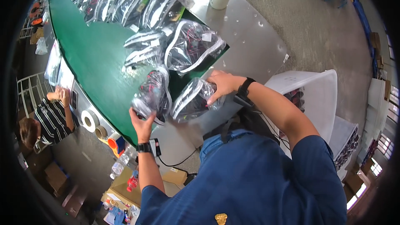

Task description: Picking up pairs of bagged shoes from a conveyor belt and placing them into a large plastic bin.

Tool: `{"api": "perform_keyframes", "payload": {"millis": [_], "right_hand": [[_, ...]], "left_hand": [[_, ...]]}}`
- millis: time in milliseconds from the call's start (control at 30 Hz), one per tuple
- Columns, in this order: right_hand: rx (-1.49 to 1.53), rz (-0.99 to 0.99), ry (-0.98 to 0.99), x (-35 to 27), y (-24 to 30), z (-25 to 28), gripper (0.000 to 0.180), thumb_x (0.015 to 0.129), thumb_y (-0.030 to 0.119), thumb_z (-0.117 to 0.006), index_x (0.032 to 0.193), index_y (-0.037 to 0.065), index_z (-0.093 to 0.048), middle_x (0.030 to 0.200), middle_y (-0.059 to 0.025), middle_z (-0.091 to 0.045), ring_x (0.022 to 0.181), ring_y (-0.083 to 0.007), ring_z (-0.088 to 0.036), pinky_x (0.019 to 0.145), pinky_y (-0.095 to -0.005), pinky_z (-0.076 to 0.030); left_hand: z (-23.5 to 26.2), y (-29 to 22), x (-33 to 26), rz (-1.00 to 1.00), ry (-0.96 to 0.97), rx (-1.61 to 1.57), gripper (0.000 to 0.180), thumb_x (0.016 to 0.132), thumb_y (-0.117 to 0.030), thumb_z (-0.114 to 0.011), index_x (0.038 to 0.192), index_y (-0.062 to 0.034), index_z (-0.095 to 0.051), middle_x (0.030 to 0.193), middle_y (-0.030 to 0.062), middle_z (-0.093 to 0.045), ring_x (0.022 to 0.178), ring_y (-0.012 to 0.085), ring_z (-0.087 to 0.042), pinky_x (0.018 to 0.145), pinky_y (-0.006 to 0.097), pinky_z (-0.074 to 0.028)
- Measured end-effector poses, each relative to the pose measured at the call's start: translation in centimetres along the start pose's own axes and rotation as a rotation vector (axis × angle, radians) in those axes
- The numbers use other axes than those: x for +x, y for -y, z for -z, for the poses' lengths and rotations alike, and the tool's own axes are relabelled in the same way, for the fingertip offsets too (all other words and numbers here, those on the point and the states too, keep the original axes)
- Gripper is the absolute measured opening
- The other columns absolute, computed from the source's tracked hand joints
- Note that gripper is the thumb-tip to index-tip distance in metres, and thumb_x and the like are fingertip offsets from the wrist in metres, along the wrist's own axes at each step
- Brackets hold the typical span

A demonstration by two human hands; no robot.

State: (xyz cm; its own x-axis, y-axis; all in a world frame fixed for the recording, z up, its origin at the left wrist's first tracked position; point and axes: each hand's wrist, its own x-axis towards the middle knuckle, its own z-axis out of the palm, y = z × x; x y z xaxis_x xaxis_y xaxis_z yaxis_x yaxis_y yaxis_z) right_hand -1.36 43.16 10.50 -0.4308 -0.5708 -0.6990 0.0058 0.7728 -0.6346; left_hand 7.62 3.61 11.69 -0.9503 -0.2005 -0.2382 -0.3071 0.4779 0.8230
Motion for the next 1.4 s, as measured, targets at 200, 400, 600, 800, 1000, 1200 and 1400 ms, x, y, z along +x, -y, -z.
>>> {"api": "perform_keyframes", "payload": {"millis": [200,400,600,800,1000,1200,1400], "right_hand": [[0.237,0.358,-0.422,-0.6,-3.0,-6.9,0.098,0.07,0.055,-0.088,0.143,0.0,-0.053,0.135,-0.0242,-0.055,0.131,-0.0385,-0.05,0.113,-0.045,-0.039],[0.247,0.198,-0.427,0.0,-3.4,-8.0,0.071,0.074,0.046,-0.085,0.121,-0.002,-0.063,0.117,-0.0217,-0.059,0.116,-0.0384,-0.057,0.101,-0.0458,-0.045],[0.076,0.232,-0.632,-4.4,0.1,-7.8,0.048,0.064,0.03,-0.083,0.099,0.004,-0.063,0.108,-0.0123,-0.062,0.107,-0.0353,-0.059,0.096,-0.044,-0.046],[-0.49,0.29,-1.015,-13.9,1.0,-5.7,0.038,0.061,0.021,-0.08,0.094,0.012,-0.061,0.11,-0.0057,-0.063,0.122,-0.0265,-0.059,0.12,-0.056,-0.026],[-0.365,0.67,-0.513,-13.7,-1.7,-10.6,0.038,0.077,0.026,-0.079,0.111,0.015,-0.067,0.132,-0.0057,-0.06,0.143,-0.0267,-0.046,0.125,-0.055,-0.023],[-0.133,0.065,-1.119,-14.3,-4.8,-11.9,0.08,0.075,0.034,-0.086,0.144,0.015,-0.052,0.142,-0.0134,-0.054,0.137,-0.034,-0.049,0.119,-0.054,-0.029],[0.23,-0.017,-1.005,-13.0,-9.9,-13.8,0.107,0.07,0.036,-0.09,0.157,0.009,-0.034,0.139,-0.0218,-0.054,0.129,-0.0414,-0.053,0.107,-0.0457,-0.045]], "left_hand": [[-1.3,4.8,-10.8,-0.211,-0.165,0.24,0.077,0.071,0.013,-0.073,0.143,-0.0096,-0.053,0.157,0.0182,-0.041,0.146,0.0353,-0.042,0.119,0.044,-0.036],[-0.7,6.4,-13.8,0.493,-0.072,-0.759,0.079,0.093,0.002,-0.068,0.161,-0.0141,-0.032,0.163,0.0133,-0.034,0.143,0.0262,-0.045,0.117,0.041,-0.039],[-6.6,3.8,-9.9,0.39,-0.311,-0.61,0.102,0.091,0.0,-0.074,0.165,-0.0044,-0.004,0.16,0.017,-0.036,0.136,0.0257,-0.049,0.116,0.038,-0.039],[-7.3,4.4,-10.6,0.307,-0.28,-0.731,0.1,0.081,0.007,-0.068,0.165,-0.0073,-0.016,0.149,0.0131,-0.048,0.128,0.0253,-0.053,0.108,0.038,-0.044],[-8.3,4.0,-12.5,0.304,0.018,-0.636,0.106,0.074,0.01,-0.073,0.165,-0.0038,-0.02,0.151,0.0112,-0.044,0.129,0.0231,-0.052,0.109,0.034,-0.044],[-10.2,3.4,-10.4,0.295,0.204,-0.575,0.081,0.075,0.009,-0.078,0.148,-0.0008,-0.044,0.13,0.0063,-0.058,0.116,0.0171,-0.059,0.1,0.033,-0.049],[-10.1,3.0,-9.1,0.269,0.337,-0.459,0.078,0.079,0.008,-0.078,0.148,-0.0015,-0.044,0.131,0.0068,-0.06,0.114,0.0176,-0.061,0.101,0.033,-0.049]]}}
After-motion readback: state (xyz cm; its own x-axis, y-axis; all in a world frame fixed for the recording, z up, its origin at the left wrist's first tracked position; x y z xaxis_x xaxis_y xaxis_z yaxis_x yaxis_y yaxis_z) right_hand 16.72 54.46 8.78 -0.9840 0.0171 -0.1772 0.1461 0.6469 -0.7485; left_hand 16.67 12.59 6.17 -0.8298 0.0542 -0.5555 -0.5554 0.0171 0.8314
